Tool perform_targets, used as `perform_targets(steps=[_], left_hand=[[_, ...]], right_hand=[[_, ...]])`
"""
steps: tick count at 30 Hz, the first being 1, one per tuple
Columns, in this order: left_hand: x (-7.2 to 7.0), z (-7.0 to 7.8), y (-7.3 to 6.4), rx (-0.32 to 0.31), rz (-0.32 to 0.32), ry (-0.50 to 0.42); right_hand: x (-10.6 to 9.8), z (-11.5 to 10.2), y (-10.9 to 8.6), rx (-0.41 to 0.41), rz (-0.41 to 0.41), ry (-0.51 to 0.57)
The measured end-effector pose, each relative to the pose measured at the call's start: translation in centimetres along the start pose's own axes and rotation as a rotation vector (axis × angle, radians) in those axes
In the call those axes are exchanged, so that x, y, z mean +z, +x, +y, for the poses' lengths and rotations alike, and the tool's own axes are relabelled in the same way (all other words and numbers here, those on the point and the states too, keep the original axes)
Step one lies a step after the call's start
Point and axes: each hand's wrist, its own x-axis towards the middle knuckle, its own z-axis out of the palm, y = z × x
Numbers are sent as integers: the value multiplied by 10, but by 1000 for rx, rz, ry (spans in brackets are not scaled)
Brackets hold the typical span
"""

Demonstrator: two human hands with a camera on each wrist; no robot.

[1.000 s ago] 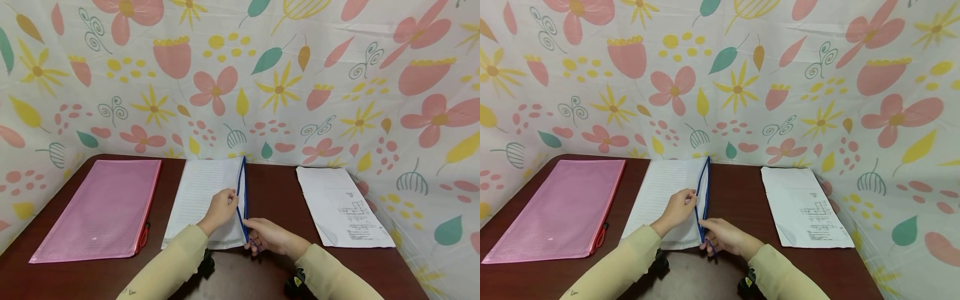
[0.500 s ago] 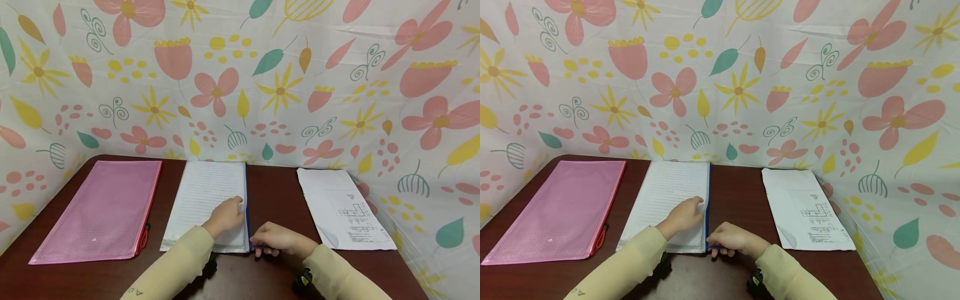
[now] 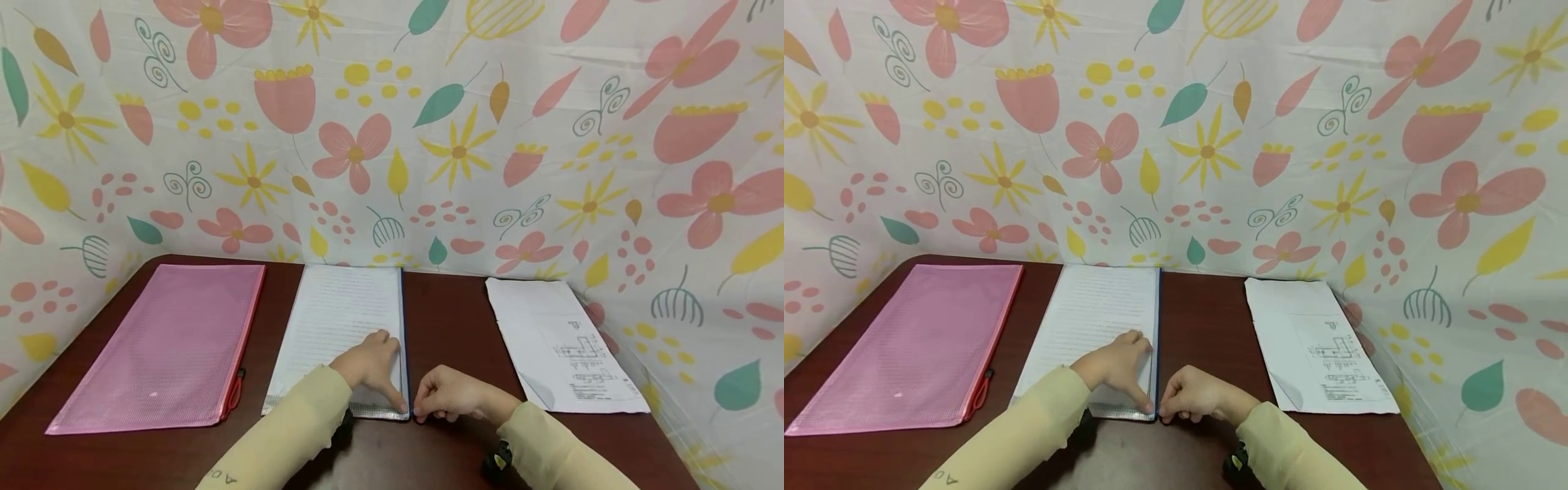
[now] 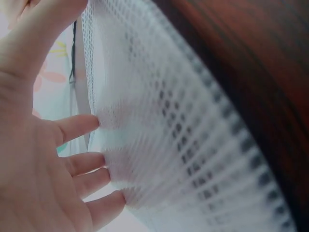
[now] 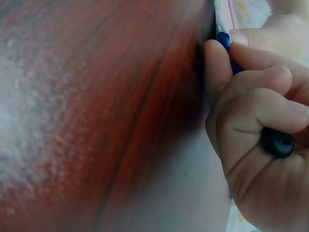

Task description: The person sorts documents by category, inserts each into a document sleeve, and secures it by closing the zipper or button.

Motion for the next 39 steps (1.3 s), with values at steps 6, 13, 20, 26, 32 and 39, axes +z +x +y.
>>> perform_targets(steps=[6, 13, 20, 26, 32, 39], left_hand=[[1, 3, -1, 4, -1, 107], [0, 6, -6, 25, 27, 148], [-1, 7, -7, 25, 28, 176], [-1, 6, -4, 20, 24, 178], [1, 4, -3, 26, 24, 168], [2, 3, -3, 27, 28, 211]], right_hand=[[4, 2, 0, -20, 61, -26], [8, 5, 1, -30, 88, 49], [11, 5, 2, -41, 135, 65], [12, 4, 4, -50, 182, 67], [11, 3, 6, -61, 237, 65], [9, 3, 11, -38, 272, 92]])
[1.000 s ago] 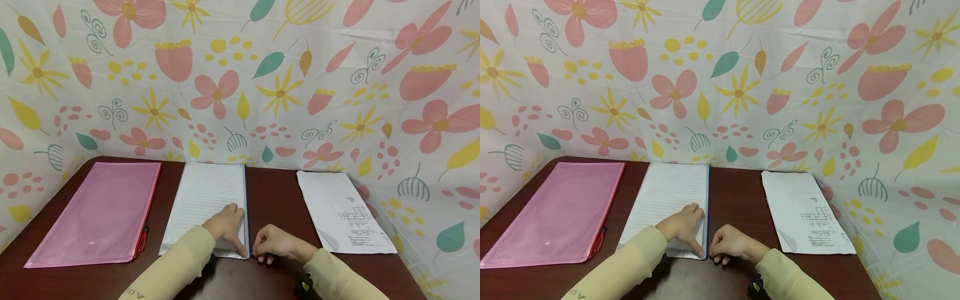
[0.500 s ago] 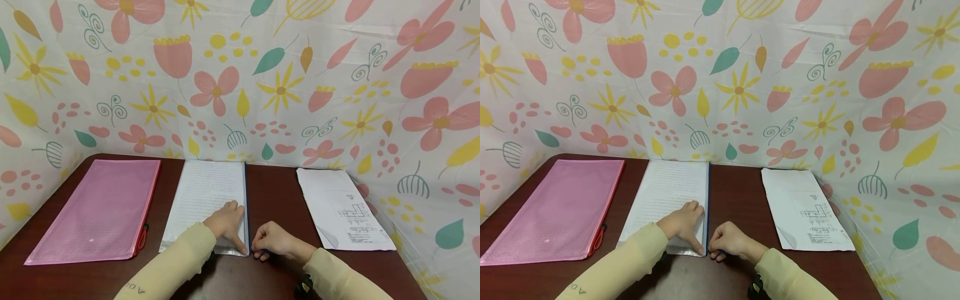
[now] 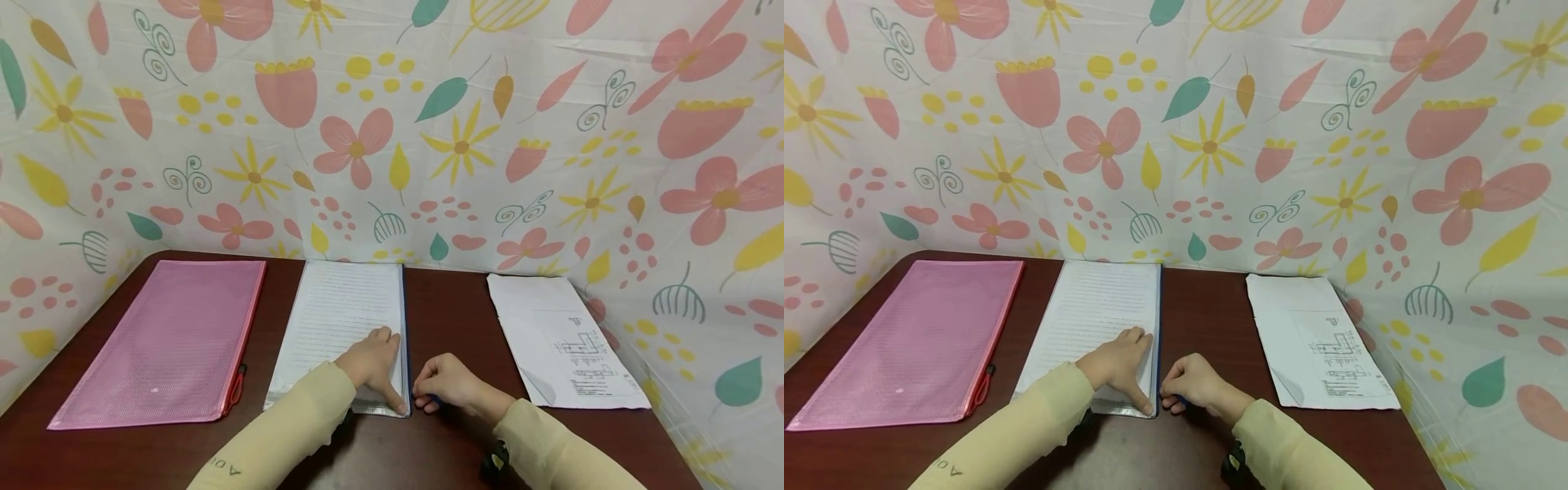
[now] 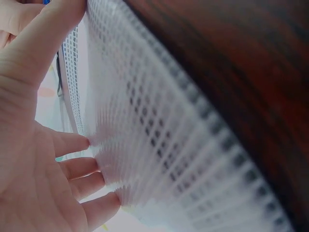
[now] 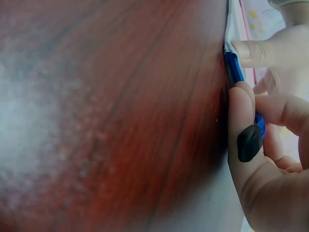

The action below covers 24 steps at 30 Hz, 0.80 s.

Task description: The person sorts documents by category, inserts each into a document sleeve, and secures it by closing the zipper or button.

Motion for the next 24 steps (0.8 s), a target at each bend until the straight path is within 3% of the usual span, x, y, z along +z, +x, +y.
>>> perform_targets(steps=[12, 24], left_hand=[[1, 0, -2, -9, -6, -5], [-1, 0, -2, -10, -6, -16]], right_hand=[[1, 2, 6, 44, 46, 64], [-3, 4, 10, 20, 68, 136]])
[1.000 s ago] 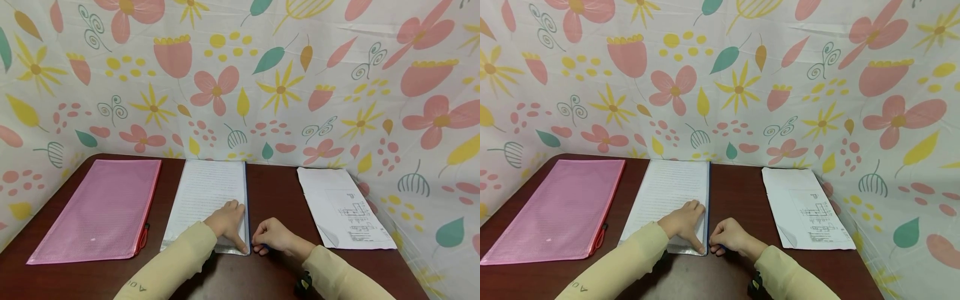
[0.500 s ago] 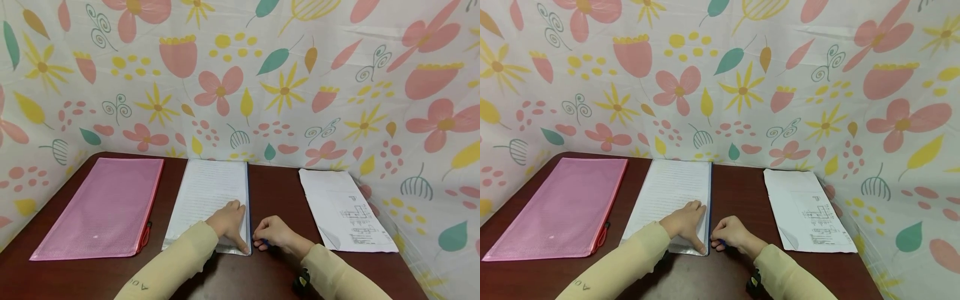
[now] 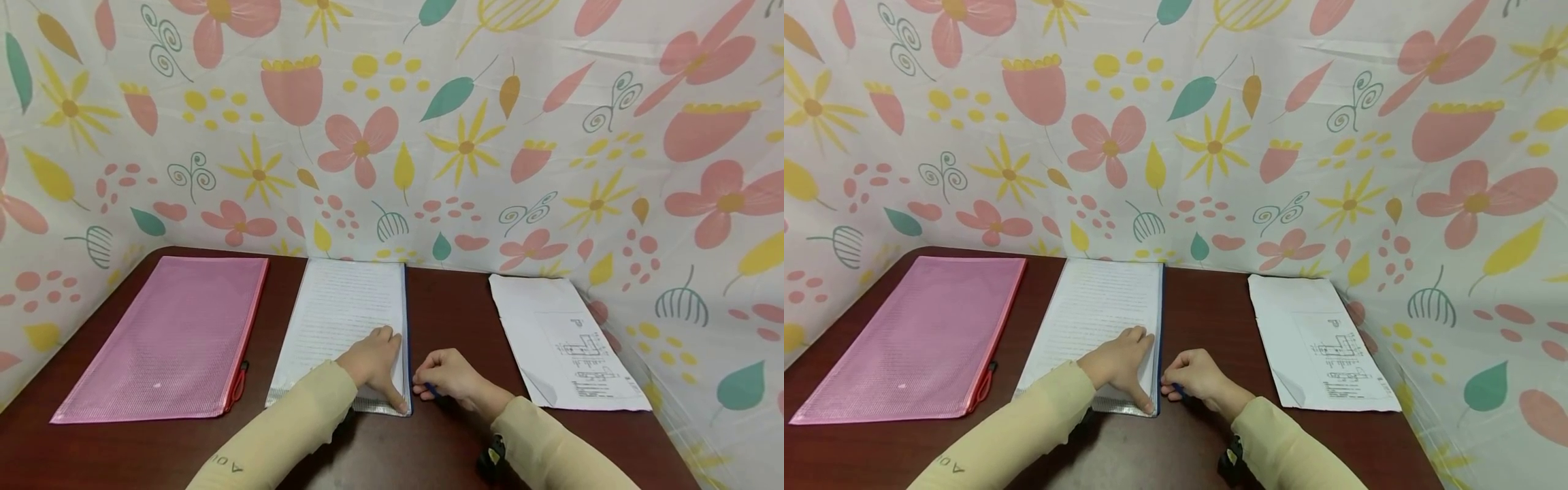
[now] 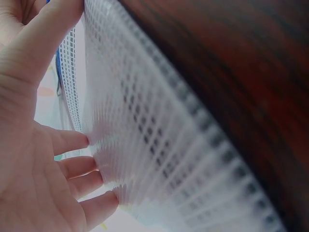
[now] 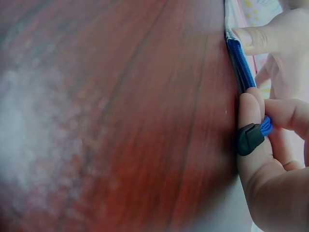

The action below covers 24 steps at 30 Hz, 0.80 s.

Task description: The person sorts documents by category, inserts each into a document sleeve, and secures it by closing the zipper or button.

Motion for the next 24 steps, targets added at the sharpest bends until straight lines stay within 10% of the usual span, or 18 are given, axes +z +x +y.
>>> perform_targets(steps=[24], left_hand=[[1, -1, 0, 0, -9, 3]], right_hand=[[-1, -9, 14, -9, 77, 11]])
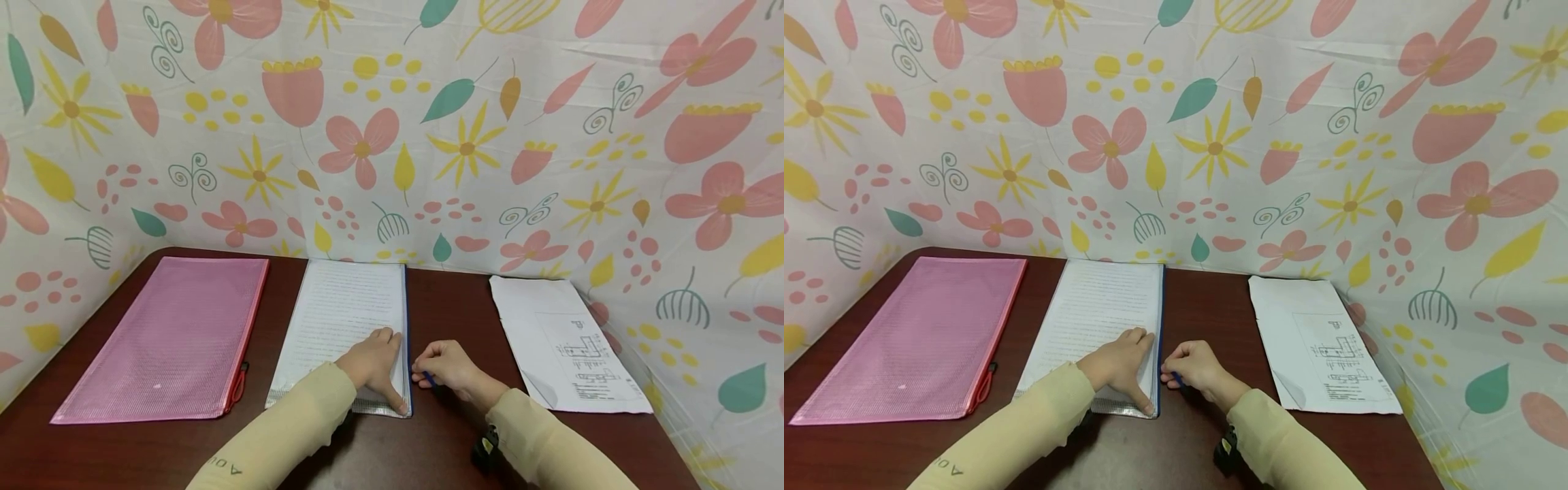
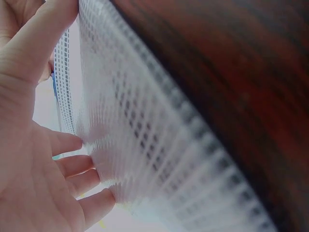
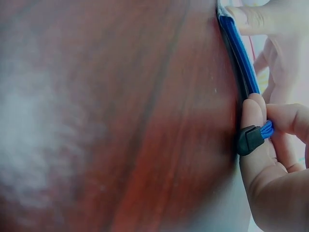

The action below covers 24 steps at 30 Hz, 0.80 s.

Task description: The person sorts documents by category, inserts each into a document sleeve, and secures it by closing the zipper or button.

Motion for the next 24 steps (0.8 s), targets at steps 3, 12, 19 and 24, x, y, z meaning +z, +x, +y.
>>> perform_targets(steps=[3, 12, 19, 24], left_hand=[[0, 0, 0, -4, -5, 6], [1, 0, 3, -6, -5, 28], [1, 0, 3, -5, -5, 20], [1, 0, 2, -5, 2, 16]], right_hand=[[1, -5, 0, 4, 13, -3], [-2, 0, 12, 11, 50, 0], [-3, -1, 20, -3, 70, 3], [-4, -2, 25, -8, 79, 0]])
